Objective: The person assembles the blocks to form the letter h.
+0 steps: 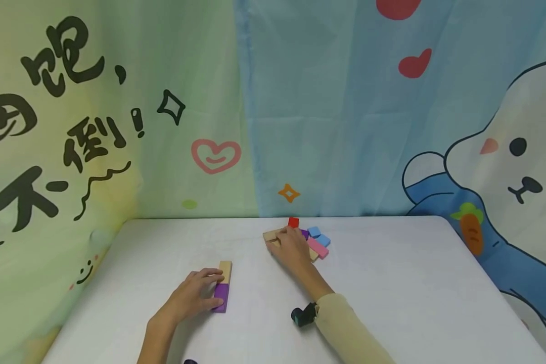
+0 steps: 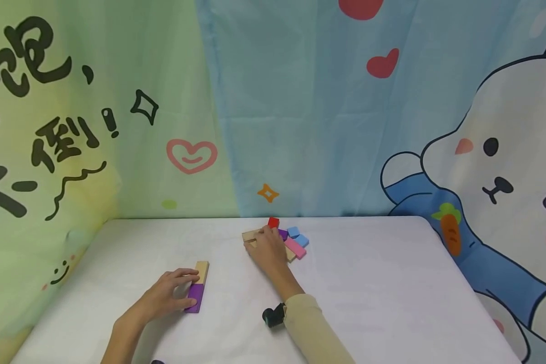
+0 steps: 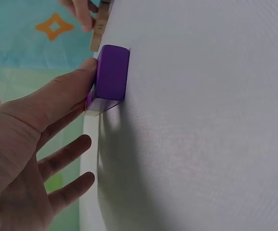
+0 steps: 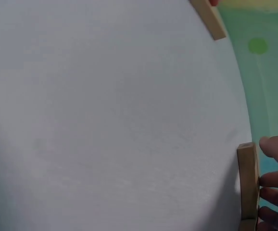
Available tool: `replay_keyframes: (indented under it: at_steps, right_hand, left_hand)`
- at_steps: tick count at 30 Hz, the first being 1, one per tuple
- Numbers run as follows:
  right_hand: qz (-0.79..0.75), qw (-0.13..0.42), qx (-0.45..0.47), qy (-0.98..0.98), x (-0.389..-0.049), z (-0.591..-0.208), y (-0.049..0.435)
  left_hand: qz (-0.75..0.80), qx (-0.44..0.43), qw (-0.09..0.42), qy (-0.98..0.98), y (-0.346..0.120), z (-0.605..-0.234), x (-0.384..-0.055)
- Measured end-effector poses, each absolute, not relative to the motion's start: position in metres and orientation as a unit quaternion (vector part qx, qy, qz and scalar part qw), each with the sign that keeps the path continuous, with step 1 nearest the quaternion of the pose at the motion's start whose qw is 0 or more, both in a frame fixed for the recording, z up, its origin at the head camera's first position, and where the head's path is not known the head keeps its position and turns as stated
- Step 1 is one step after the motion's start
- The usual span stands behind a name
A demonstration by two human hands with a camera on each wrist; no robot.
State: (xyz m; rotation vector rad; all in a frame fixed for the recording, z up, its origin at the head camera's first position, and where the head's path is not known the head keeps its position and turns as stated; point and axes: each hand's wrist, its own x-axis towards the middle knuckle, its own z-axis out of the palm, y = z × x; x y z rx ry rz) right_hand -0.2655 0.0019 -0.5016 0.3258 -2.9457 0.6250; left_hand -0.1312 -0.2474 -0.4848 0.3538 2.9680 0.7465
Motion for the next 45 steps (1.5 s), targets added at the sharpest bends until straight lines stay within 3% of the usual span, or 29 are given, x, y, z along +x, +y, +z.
replay_keyframes:
  at_steps: [10, 21, 32, 45]
  right_hand:
    - [0.070, 0.070, 0.103, -0.990, -0.279, -0.499, -0.013]
    - [0.082, 0.080, 0.060, -0.992, -0.272, -0.495, -0.027]
    - [0.097, 0.046, 0.062, -0.992, -0.271, -0.491, -0.031]
    - [0.088, 0.083, 0.059, -0.991, -0.268, -0.500, -0.023]
  left_hand:
    - [0.243, 0.118, 0.030, 0.962, -0.241, -0.479, -0.133]
    - [0.240, 0.104, 0.038, 0.964, -0.246, -0.480, -0.131]
    - [0.243, 0.108, 0.031, 0.963, -0.249, -0.479, -0.131]
    - [0.235, 0.109, 0.030, 0.965, -0.240, -0.476, -0.135]
